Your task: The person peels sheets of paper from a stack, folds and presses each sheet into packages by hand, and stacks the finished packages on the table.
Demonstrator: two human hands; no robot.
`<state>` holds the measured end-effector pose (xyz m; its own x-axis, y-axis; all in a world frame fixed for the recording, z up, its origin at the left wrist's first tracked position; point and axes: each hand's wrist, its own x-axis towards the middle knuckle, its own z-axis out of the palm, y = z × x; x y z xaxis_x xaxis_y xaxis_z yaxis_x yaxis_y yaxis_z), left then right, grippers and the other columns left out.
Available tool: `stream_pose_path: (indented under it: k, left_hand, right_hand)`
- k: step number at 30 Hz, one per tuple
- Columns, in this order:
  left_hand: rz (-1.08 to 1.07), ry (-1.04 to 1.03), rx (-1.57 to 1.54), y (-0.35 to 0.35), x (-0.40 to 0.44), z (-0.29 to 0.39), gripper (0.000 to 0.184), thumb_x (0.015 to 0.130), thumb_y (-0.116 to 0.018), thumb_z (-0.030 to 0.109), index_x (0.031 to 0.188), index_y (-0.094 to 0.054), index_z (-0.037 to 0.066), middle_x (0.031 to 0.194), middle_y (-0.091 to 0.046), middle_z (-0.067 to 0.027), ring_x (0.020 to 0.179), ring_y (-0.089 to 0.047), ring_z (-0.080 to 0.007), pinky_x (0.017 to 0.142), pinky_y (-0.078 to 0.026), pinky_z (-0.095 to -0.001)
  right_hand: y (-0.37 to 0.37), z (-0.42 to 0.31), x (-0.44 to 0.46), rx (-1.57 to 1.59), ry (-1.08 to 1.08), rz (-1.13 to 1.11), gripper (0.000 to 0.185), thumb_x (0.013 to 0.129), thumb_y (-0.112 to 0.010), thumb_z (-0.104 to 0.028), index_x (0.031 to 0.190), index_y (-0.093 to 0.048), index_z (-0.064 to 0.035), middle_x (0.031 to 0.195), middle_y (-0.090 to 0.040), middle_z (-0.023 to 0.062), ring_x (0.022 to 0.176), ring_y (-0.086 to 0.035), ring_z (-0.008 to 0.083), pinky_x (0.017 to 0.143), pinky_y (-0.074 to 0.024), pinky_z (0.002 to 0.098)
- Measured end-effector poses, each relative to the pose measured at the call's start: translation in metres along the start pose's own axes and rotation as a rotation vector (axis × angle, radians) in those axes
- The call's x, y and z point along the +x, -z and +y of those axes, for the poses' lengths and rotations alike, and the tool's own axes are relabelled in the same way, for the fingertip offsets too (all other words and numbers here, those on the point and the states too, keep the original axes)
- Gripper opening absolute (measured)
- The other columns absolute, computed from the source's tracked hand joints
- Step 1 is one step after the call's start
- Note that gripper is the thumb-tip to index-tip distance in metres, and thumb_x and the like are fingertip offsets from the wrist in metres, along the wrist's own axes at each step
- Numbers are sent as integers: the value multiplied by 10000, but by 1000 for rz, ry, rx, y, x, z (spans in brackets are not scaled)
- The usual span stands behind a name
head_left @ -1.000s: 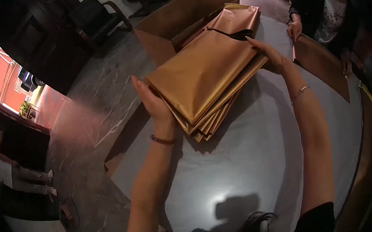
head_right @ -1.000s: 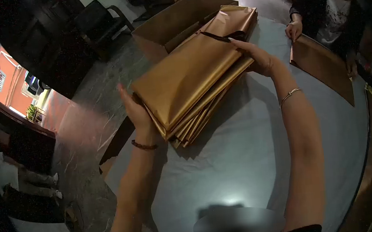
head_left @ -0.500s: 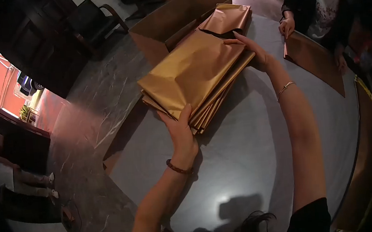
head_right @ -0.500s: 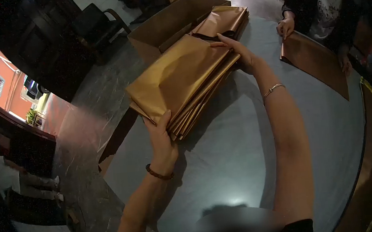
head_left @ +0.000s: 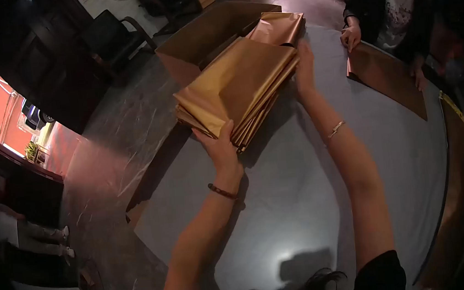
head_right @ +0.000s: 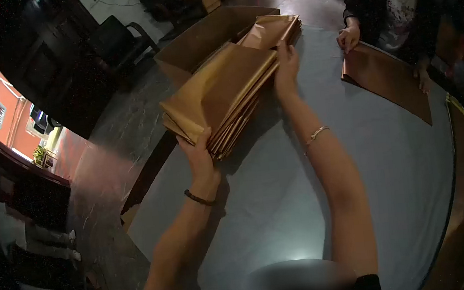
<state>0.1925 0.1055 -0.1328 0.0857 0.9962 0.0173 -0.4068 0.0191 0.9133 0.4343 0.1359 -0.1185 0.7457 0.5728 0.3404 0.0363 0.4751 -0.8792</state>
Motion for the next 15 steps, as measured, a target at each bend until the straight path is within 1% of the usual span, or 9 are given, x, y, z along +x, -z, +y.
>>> stream_pose_path:
  k: [1,3,4,5,8,10,11,13,15]
  left_hand:
    - [-10,8,-1,-3,-5,8,750,854,-619,94,1438,-148,77,1280,-415,-110,1131,-472,-230,968,-420,-345]
    - [-63,143,-106,-6,-9,24,884,838,-626,60,1471,-10,33,1367,-335,-131,1237,-380,-226,1018,-356,-322]
    - [-107,76,-102,2,-1,14,829,846,-608,47,1456,-47,27,1335,-360,-119,1218,-397,-218,1018,-354,-323]
    - [-105,76,-100,5,1,13,829,846,-608,47,1456,-47,27,1335,-360,-119,1218,-397,-218,1018,-354,-323]
    - [-138,43,-21,10,6,6,797,823,-624,35,1439,-120,77,1336,-352,-107,1222,-390,-215,1041,-320,-319]
    - [-146,21,44,14,9,4,820,810,-633,29,1443,-116,90,1337,-347,-107,1225,-386,-217,1040,-321,-322]
    - [-153,-9,116,16,10,6,843,798,-643,23,1448,-113,104,1338,-342,-108,1228,-383,-219,1039,-322,-324]
    - [-249,9,79,23,12,24,892,776,-663,22,1452,-88,106,1343,-330,-113,1246,-362,-224,1038,-326,-331]
    - [-400,32,218,26,14,41,997,763,-702,66,1474,-13,177,1369,-339,-107,1263,-362,-253,1055,-324,-389]
  right_hand:
    - [-11,-3,-13,-259,-87,152,836,869,-404,-670,1439,-263,-76,1449,-240,218,1319,-285,355,1087,-211,464]
    - [-23,-3,-21,-380,-108,202,825,877,-401,-655,1443,-243,-75,1449,-234,219,1323,-269,367,1090,-209,475]
    - [-27,-3,-23,-496,-132,242,815,886,-398,-640,1447,-224,-75,1450,-229,219,1328,-253,379,1093,-207,485]
    - [-29,-2,-24,-469,-127,266,803,894,-402,-618,1457,-193,-86,1465,-193,223,1343,-211,397,1095,-200,490]
    - [-29,-1,-30,-496,-110,267,811,890,-404,-620,1456,-194,-79,1472,-183,228,1355,-195,392,1105,-181,480]
    - [-28,-3,-42,-421,-92,262,771,918,-391,-575,1452,-190,-56,1493,-142,226,1377,-153,386,1120,-145,462]
    - [-31,-7,-57,-387,-125,256,763,932,-375,-553,1460,-155,-49,1507,-100,224,1394,-105,376,1127,-122,452]
    - [-36,-13,-92,-312,-174,191,759,953,-342,-525,1476,-71,-47,1529,-11,213,1418,-2,350,1138,-75,436]
    - [-48,-12,-117,-246,-228,87,776,959,-313,-532,1482,16,-62,1538,64,191,1425,80,321,1144,-36,426]
